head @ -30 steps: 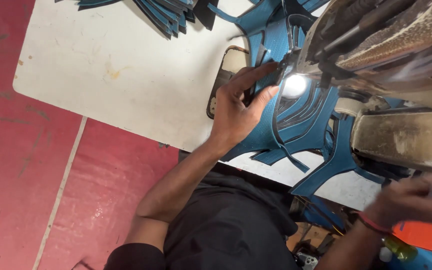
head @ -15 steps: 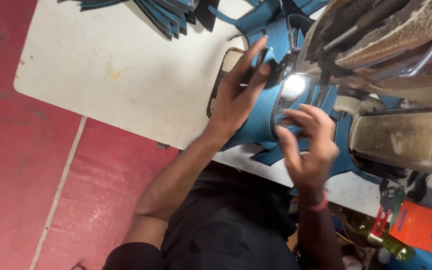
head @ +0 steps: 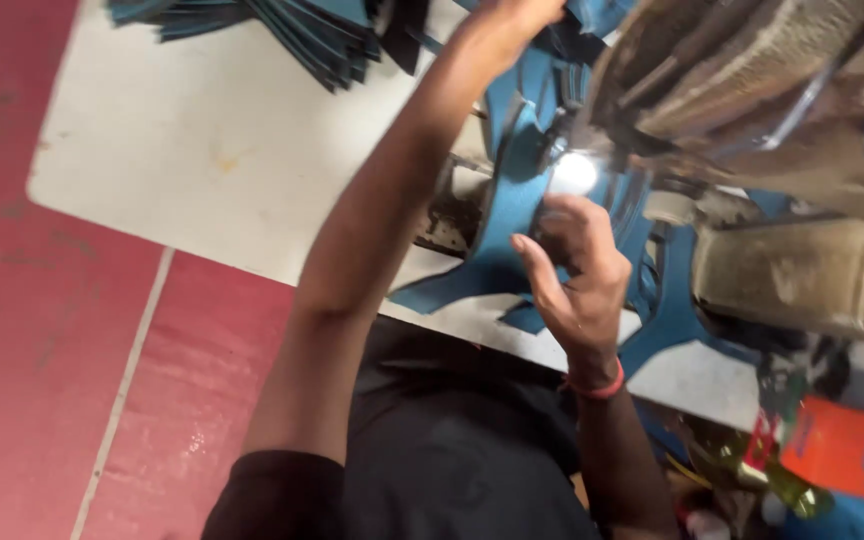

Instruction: Stitching blue fabric shoe components using an industrial sewing machine.

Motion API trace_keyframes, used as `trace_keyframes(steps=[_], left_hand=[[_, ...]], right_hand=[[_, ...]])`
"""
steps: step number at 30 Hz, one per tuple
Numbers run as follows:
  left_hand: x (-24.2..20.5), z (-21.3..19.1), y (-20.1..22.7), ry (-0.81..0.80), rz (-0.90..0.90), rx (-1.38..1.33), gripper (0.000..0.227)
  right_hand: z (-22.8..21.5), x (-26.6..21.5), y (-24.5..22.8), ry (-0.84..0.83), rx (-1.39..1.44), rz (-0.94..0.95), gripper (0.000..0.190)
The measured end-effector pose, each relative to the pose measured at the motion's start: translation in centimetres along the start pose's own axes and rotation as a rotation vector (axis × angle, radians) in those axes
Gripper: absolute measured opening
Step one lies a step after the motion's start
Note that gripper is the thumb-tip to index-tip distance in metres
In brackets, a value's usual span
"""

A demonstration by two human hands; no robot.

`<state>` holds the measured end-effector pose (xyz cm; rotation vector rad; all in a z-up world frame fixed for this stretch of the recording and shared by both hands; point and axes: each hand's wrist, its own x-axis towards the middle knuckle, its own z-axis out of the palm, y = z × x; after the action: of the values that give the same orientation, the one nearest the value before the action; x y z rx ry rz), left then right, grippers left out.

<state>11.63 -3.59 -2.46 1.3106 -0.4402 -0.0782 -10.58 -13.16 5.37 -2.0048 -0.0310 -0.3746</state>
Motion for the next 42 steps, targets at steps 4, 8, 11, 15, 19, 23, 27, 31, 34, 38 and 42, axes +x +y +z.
trace_keyframes(steps=[4, 8, 11, 15, 19, 23, 27, 31, 34, 38, 42], left_hand=[[-2.6, -0.6, 1.5, 0.228, -0.059, 0.253, 0.03], [-12.1, 1.3, 7.0, 0.171, -0.029, 0.132, 0.041], [-17.3, 2.6, 8.4, 0.115, -0.128, 0.238, 0.057], [-20.0, 3.5, 9.4, 0.126, -0.073, 0.447, 0.063], [-20.0, 3.4, 10.2, 0.115, -0.123, 0.561, 0.078], [-19.3, 2.6, 11.3, 0.079, -0.085, 0.47, 0.086], [-18.0, 1.1, 11.9, -0.03, 0.012, 0.412, 0.072], [-16.5, -0.4, 12.0, -0.198, -0.165, 0.356, 0.037], [-15.0, -1.4, 10.7, -0.273, -0.147, 0.242, 0.024], [-12.5, -2.5, 9.8, -0.363, -0.142, 0.106, 0.02], [-9.8, -3.3, 9.3, -0.499, -0.172, 0.056, 0.019]], right_hand=[[-0.3, 0.2, -0.1, -0.003, 0.055, 0.007, 0.049], [-0.2, 0.6, 0.7, 0.009, 0.085, -0.014, 0.045], [-0.3, 1.2, 0.4, 0.016, 0.116, 0.001, 0.038], [-0.3, 1.4, -0.1, 0.011, 0.062, -0.014, 0.031], [-0.6, 1.7, -0.5, 0.0, 0.01, -0.017, 0.028], [-0.8, 1.8, -0.5, -0.009, 0.004, -0.016, 0.027], [-0.8, 1.9, -0.4, -0.016, 0.037, 0.016, 0.025], [-1.1, 2.2, -0.4, -0.028, -0.02, 0.012, 0.025], [-1.1, 1.8, 0.7, -0.023, 0.012, -0.006, 0.025], [-1.0, 1.9, 0.2, -0.026, 0.026, -0.01, 0.025], [-1.1, 1.9, 0.3, -0.024, 0.045, -0.011, 0.025]])
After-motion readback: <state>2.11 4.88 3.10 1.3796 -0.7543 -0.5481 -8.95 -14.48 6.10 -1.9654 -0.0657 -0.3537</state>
